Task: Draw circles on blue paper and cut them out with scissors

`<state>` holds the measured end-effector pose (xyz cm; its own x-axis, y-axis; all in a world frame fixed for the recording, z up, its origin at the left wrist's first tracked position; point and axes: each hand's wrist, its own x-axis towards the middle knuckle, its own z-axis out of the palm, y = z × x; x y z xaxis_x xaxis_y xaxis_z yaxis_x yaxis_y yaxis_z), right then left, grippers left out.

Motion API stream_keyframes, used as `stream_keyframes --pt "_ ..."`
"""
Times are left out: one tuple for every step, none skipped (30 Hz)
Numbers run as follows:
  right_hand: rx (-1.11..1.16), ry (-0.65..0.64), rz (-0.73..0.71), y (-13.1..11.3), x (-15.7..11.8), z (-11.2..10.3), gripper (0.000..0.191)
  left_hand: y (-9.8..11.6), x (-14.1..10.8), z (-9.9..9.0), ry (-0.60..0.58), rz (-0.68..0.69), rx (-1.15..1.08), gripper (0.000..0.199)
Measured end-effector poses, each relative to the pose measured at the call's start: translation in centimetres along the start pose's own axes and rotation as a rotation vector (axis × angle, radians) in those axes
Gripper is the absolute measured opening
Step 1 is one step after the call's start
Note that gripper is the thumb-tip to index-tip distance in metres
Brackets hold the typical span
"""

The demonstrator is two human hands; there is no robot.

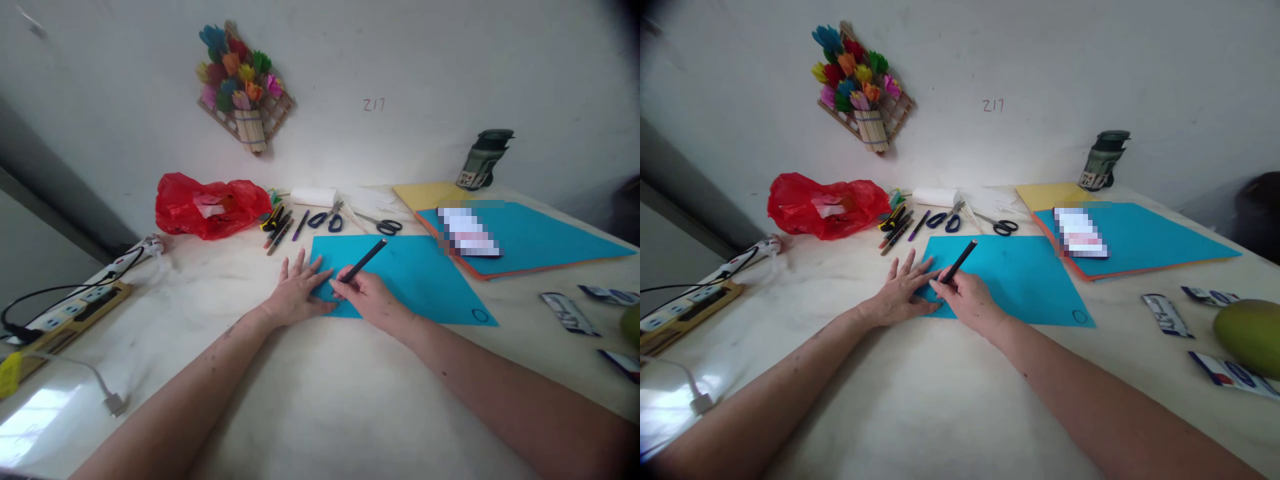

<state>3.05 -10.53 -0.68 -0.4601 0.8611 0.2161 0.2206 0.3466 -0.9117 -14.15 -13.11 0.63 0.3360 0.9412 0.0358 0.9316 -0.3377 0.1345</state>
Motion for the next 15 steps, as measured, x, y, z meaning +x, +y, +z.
stream_keyframes --pt "0.041 0.012 0.002 -0.1 0.1 -0.1 0.021 0.0 0.0 0.1 -0.002 -0.002 -0.001 0.073" --pt "0.070 0.027 0.002 -0.2 0.1 -0.2 0.021 -0.1 0.0 0.1 -0.005 -0.006 -0.003 0.074" --pt "0.079 0.040 0.000 -0.3 0.1 -0.3 0.022 -0.1 0.0 0.1 -0.008 -0.011 -0.005 0.075" --pt "0.064 0.053 -0.003 -0.3 0.2 -0.4 0.022 -0.1 0.1 0.1 -0.011 -0.017 -0.008 0.075" --pt "0.028 0.064 -0.006 -0.3 0.2 -0.5 0.023 -0.1 0.1 0.1 -0.014 -0.023 -0.010 0.076" --pt "-0.019 0.071 -0.010 -0.3 0.3 -0.7 0.024 0.0 0.1 0.0 -0.017 -0.028 -0.013 0.076" --pt "-0.069 0.075 -0.012 -0.3 0.3 -0.8 0.025 0.0 0.1 0.0 -0.021 -0.032 -0.016 0.075" --pt "-0.115 0.074 -0.009 -0.2 0.3 -0.9 0.026 0.0 0.1 -0.1 -0.028 -0.036 -0.019 0.075" --pt "-0.152 0.072 -0.004 -0.2 0.3 -1.0 0.027 0.0 0.1 -0.1 -0.035 -0.040 -0.022 0.075" --pt "-0.179 0.069 0.003 -0.1 0.3 -1.0 0.027 0.0 0.2 -0.1 -0.043 -0.045 -0.025 0.075" --pt "-0.200 0.065 0.009 -0.1 0.3 -1.1 0.026 0.0 0.2 -0.1 -0.049 -0.050 -0.028 0.076" --pt "-0.216 0.063 0.014 -0.1 0.3 -1.1 0.026 0.0 0.2 -0.1 -0.054 -0.053 -0.030 0.076" --pt "-0.229 0.061 0.016 -0.1 0.3 -1.1 0.025 0.0 0.2 -0.1 -0.057 -0.057 -0.034 0.077" --pt "-0.243 0.058 0.013 -0.1 0.3 -1.1 0.025 0.0 0.2 -0.1 -0.058 -0.060 -0.037 0.077" --pt "-0.259 0.055 0.009 -0.1 0.3 -1.1 0.025 0.1 0.2 -0.2 -0.058 -0.064 -0.040 0.077"
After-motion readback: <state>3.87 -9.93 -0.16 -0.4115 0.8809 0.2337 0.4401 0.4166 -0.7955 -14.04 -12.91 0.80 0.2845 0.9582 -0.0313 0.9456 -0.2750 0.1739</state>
